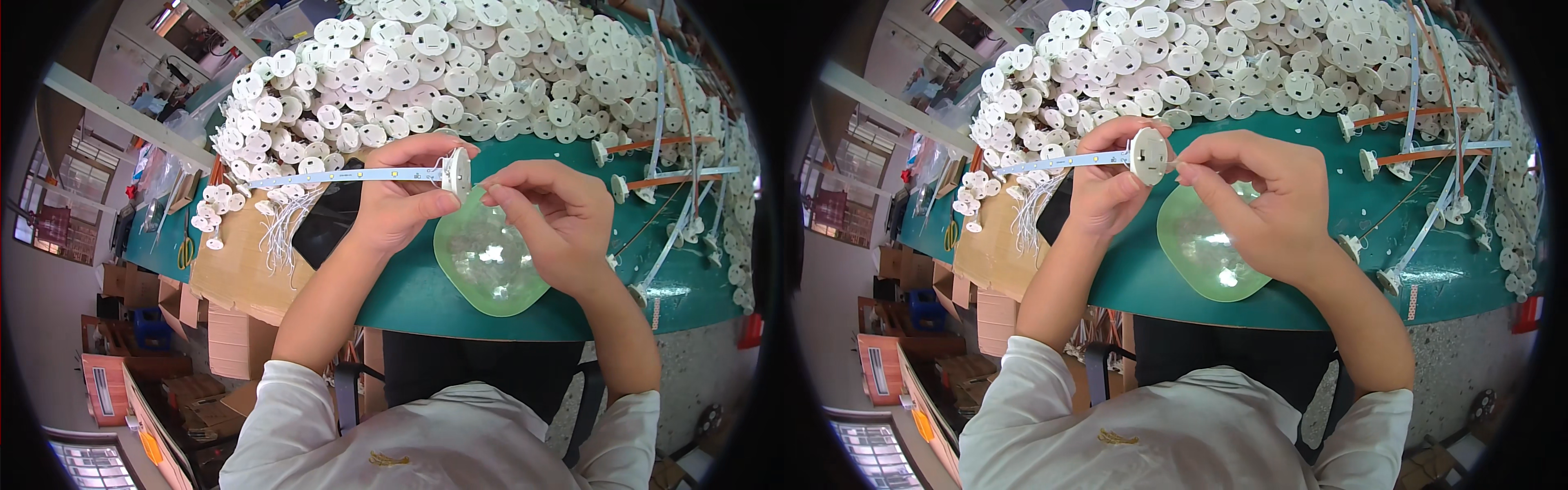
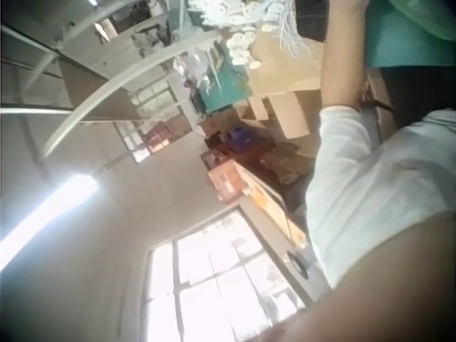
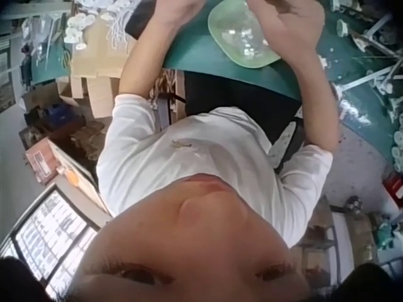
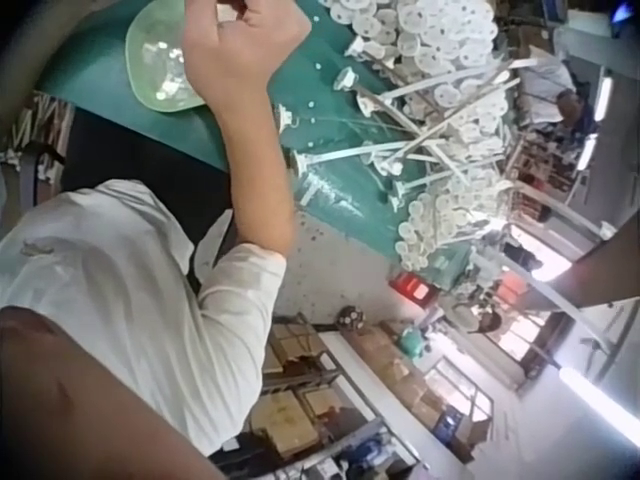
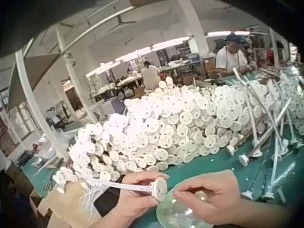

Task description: Assembling small circular white plastic parts onto a vertical strip at a factory workbench.

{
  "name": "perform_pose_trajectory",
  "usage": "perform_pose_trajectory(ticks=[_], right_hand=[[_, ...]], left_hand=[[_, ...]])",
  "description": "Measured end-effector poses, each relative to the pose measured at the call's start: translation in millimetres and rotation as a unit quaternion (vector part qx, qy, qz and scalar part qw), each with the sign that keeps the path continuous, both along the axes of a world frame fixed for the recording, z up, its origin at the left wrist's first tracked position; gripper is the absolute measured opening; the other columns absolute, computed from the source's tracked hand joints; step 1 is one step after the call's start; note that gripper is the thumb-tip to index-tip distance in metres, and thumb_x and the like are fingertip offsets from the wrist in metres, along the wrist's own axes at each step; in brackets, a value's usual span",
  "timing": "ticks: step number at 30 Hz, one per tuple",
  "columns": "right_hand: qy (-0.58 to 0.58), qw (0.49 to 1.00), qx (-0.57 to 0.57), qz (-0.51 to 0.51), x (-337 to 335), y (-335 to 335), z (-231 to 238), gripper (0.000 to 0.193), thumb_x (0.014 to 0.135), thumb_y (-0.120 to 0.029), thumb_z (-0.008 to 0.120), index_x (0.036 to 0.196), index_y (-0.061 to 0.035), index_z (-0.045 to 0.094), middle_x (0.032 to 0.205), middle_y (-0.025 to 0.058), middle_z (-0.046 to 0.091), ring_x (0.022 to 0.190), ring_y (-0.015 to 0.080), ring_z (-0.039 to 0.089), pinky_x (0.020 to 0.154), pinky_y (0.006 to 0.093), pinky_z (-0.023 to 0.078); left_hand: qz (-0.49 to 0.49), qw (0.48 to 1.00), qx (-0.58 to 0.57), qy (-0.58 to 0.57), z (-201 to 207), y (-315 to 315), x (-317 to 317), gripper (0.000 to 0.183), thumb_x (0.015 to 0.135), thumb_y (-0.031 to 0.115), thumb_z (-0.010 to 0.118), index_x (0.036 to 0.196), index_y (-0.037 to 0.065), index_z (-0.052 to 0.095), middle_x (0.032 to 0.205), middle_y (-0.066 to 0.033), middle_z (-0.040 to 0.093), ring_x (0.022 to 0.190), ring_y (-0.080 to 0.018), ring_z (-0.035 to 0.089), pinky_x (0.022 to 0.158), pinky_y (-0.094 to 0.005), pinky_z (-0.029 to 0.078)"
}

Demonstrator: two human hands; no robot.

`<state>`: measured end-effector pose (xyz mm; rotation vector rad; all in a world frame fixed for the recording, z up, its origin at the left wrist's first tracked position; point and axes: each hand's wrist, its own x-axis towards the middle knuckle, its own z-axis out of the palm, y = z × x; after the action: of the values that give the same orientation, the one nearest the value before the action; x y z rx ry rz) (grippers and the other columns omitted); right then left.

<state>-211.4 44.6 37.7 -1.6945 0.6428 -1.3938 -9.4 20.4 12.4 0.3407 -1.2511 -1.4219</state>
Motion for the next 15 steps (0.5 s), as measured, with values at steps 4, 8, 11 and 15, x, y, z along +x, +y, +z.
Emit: perform_pose_trajectory(ticks=[4,8,11,15], right_hand=[[0.065,0.989,-0.128,-0.028,2.1,-5.3,-6.7,0.01,0.082,0.01,0.065,0.091,0.0073,0.065,0.088,0.0111,0.069,0.078,0.0161,0.065,0.07,0.0261,0.051],[0.077,0.986,-0.138,-0.05,2.7,-3.8,-8.7,0.011,0.08,0.011,0.066,0.09,0.0074,0.064,0.087,0.0119,0.068,0.078,0.0171,0.064,0.069,0.0274,0.051],[0.086,0.976,-0.185,-0.073,5.2,-4.6,-8.2,0.011,0.078,0.01,0.066,0.087,0.0052,0.063,0.083,0.0117,0.067,0.072,0.0187,0.064,0.066,0.0275,0.05],[0.14,0.935,-0.297,-0.137,8.2,-5.4,-7.1,0.014,0.074,0.009,0.068,0.085,0.002,0.063,0.077,0.0115,0.065,0.064,0.0243,0.062,0.059,0.0288,0.049]], left_hand=[[-0.004,1.0,-0.007,0.003,-1.9,1.4,-0.5,0.055,0.068,0.006,0.084,0.117,-0.001,0.061,0.114,-0.0157,0.065,0.097,-0.0171,0.065,0.086,-0.0314,0.053],[0.007,1.0,-0.012,-0.014,-0.5,4.7,-2.3,0.054,0.067,0.006,0.084,0.117,-0.001,0.063,0.113,-0.0162,0.066,0.097,-0.0176,0.065,0.087,-0.0318,0.053],[0.017,1.0,-0.01,-0.02,-1.6,5.0,-3.9,0.053,0.067,0.005,0.084,0.116,-0.001,0.064,0.112,-0.0164,0.067,0.097,-0.0184,0.065,0.087,-0.0326,0.053],[0.035,0.998,-0.03,-0.044,-4.7,5.6,-7.3,0.051,0.068,0.0,0.082,0.116,-0.004,0.064,0.109,-0.0158,0.068,0.096,-0.0197,0.066,0.087,-0.033,0.053]])
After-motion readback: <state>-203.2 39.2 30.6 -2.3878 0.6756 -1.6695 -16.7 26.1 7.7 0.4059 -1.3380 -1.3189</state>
